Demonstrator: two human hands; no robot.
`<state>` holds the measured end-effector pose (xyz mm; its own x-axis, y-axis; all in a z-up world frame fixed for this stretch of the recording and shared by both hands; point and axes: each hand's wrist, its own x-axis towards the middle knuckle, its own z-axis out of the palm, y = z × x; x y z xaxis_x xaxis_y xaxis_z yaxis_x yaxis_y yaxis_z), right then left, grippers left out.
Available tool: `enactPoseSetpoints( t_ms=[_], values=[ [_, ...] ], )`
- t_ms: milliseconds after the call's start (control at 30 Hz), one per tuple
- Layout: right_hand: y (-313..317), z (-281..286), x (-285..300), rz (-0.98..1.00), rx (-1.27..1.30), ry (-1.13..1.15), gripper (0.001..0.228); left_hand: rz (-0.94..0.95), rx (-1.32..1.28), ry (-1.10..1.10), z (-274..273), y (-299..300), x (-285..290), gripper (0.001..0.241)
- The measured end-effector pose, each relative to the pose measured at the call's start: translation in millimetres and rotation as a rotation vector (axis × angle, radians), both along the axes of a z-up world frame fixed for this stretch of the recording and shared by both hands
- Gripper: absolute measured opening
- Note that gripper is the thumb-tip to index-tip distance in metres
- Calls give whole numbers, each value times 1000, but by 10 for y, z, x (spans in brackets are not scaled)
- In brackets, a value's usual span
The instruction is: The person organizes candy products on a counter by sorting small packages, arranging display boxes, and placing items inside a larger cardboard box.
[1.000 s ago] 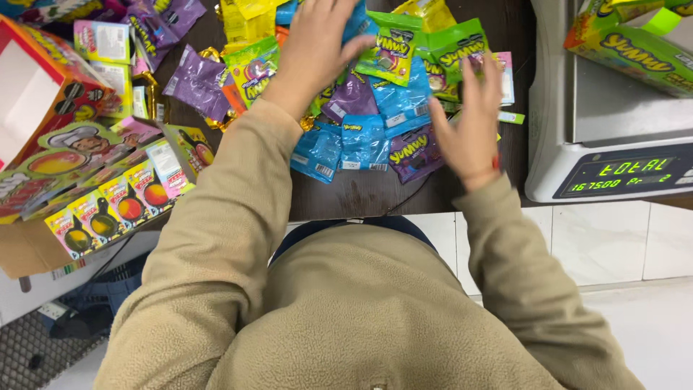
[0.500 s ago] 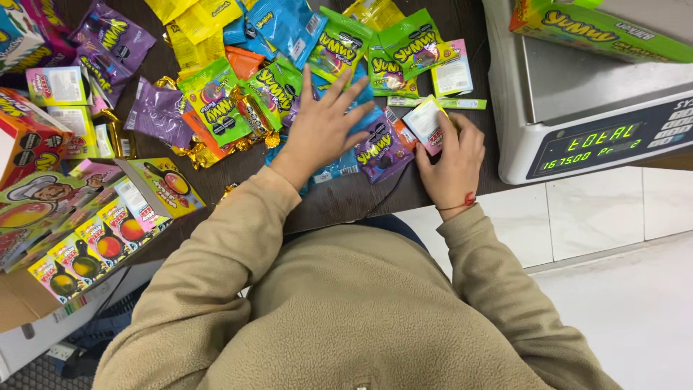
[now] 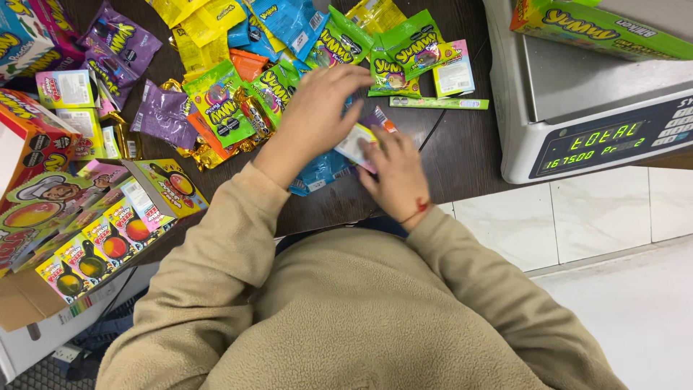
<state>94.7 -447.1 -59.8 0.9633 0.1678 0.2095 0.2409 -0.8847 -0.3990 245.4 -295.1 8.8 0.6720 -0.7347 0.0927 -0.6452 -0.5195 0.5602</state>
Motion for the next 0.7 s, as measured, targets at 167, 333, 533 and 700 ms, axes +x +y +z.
enactPoseSetpoints(
  t_ms=[167, 333, 533, 700],
  values=[
    [85, -140, -89, -92, -23, -45, 35, -124, 62, -202, -871, -811, -3, 28],
    [-328, -88, -195, -206, 76, -83, 24, -49, 40, -534, -1442, -1225, -31, 15],
    [-905, 122, -243, -369, 49, -239, 45, -93, -103, -573, -1122, -1037, -25, 16],
    [-852, 555, -45, -227, 112, -252, 48, -179, -200, -17, -38, -355, 23, 30]
  ],
)
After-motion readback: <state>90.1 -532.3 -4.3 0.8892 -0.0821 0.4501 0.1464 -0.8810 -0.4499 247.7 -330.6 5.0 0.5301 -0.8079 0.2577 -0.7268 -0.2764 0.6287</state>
